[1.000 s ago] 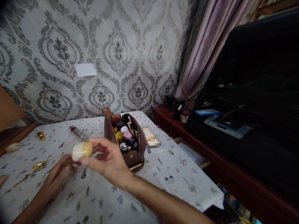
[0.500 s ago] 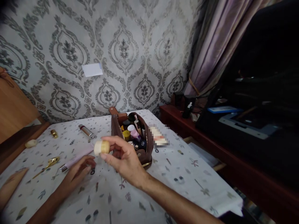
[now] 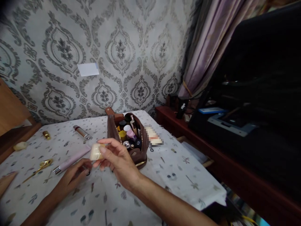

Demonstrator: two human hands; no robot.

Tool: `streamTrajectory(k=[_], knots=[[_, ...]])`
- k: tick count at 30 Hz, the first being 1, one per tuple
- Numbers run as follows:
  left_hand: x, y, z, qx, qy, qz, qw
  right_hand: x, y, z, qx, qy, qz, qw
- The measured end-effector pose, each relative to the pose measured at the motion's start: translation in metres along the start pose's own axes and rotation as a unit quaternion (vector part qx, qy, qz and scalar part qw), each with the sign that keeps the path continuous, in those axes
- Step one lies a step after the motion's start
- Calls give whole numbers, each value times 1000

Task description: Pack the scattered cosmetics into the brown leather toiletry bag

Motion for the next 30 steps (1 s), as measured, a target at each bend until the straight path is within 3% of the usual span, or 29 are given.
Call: streamTrajectory(k=[7, 14, 17, 21, 26, 30], knots=[[-3, -11, 1, 0, 2, 25, 1000, 2, 2, -6, -4, -11, 29, 1000], [-1, -14, 2, -4, 14, 53, 998, 0, -8, -12, 13, -74, -26, 997], [0, -11, 2, -1, 17, 57, 998, 6, -33, -11, 57, -57, -87, 993], [1, -4, 2, -8, 12, 51, 999, 25, -84, 2, 144, 11, -175, 974], [2, 1, 3, -14, 11, 53, 998, 56, -120, 29, 169, 34, -368, 914], [2, -8, 4, -3, 3, 45, 999, 68, -120, 44, 138, 11, -583, 800]])
Point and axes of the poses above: each hand's wrist, its own z-axis towards the middle knuckle, its own x-axis out of the back of the hand, y = z × x, the point moved 8 cm from there along z, towards the middle knuckle, and after that the axes turned 6 degrees about x, right-handed, at the moved point
